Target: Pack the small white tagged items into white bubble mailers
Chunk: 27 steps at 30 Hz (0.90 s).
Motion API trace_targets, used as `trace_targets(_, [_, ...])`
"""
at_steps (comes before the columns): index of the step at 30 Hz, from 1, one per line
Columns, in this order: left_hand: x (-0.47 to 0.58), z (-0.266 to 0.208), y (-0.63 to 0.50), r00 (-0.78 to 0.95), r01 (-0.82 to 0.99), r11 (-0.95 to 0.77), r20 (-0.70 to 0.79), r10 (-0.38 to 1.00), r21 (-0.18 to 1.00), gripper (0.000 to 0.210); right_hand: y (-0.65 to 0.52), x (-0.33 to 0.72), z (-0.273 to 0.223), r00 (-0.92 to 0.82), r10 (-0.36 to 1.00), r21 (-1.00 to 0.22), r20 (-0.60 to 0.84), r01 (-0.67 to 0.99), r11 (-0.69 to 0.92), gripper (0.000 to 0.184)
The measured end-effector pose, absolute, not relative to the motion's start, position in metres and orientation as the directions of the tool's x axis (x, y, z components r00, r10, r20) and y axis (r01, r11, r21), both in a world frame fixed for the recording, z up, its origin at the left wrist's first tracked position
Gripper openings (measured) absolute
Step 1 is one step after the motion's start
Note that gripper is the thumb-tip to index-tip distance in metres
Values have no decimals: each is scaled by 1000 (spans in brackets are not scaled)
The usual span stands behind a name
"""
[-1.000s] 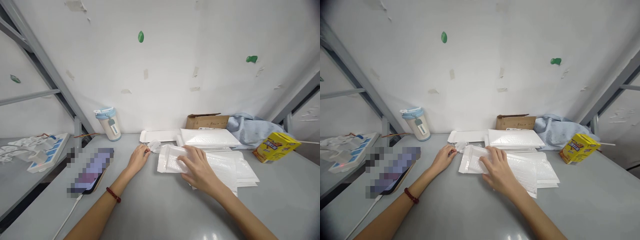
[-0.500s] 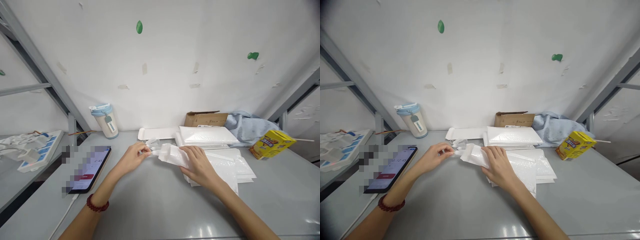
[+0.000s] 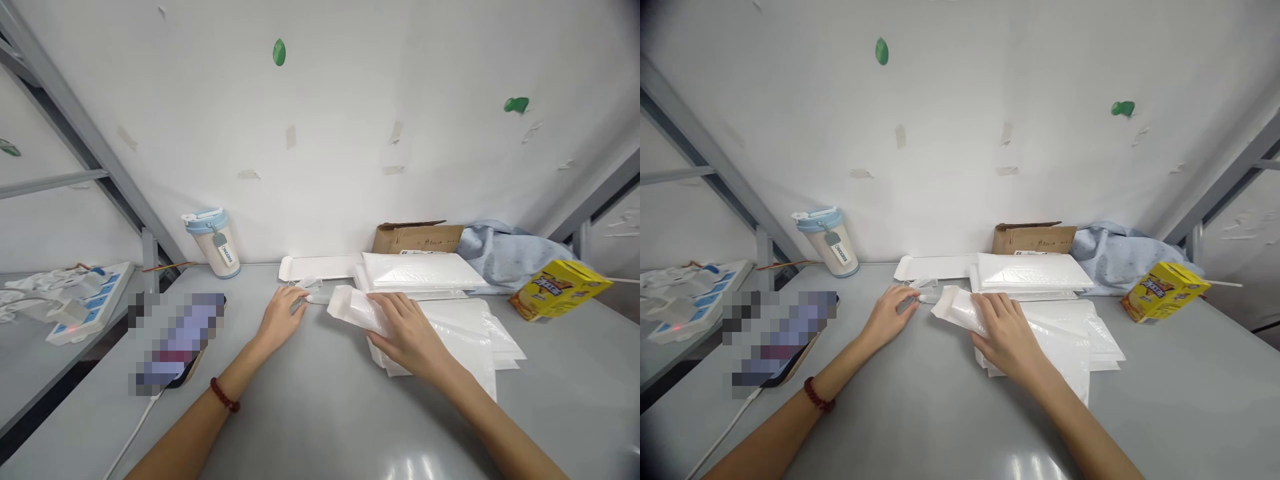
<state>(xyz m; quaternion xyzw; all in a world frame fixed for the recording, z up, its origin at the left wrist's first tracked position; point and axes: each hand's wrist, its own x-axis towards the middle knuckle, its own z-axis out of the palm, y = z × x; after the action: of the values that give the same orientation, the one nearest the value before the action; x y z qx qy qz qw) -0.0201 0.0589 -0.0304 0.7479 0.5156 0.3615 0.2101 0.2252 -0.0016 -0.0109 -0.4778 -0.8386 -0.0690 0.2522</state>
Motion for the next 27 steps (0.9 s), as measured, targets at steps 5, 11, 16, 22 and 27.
trace_targets(5, [-28, -46, 75, 371, 724, -443, 243, 896, 529, 23, 4, 233, -14, -359, 783, -137, 508, 864, 485, 42])
trace_targets(11, [-33, -30, 68, 403, 691, -412, 156, 902, 595, 22, 7, 232, -19, -366, 793, -108, 487, 876, 471, 40])
trace_targets(16, [-42, -3, 58, 396, 602, -351, 114, 911, 717, 27, 5, 232, -19, -385, 780, -107, 493, 863, 493, 42])
trace_targets(22, [-19, -6, 37, 538, 551, -538, 220, 813, 638, 21, -1, 222, -14, -480, 754, -144, 449, 793, 591, 49])
trace_targets(27, [5, -14, 24, 520, 447, -459, 194, 832, 768, 28, -5, 216, -15, -521, 721, -170, 456, 744, 646, 53])
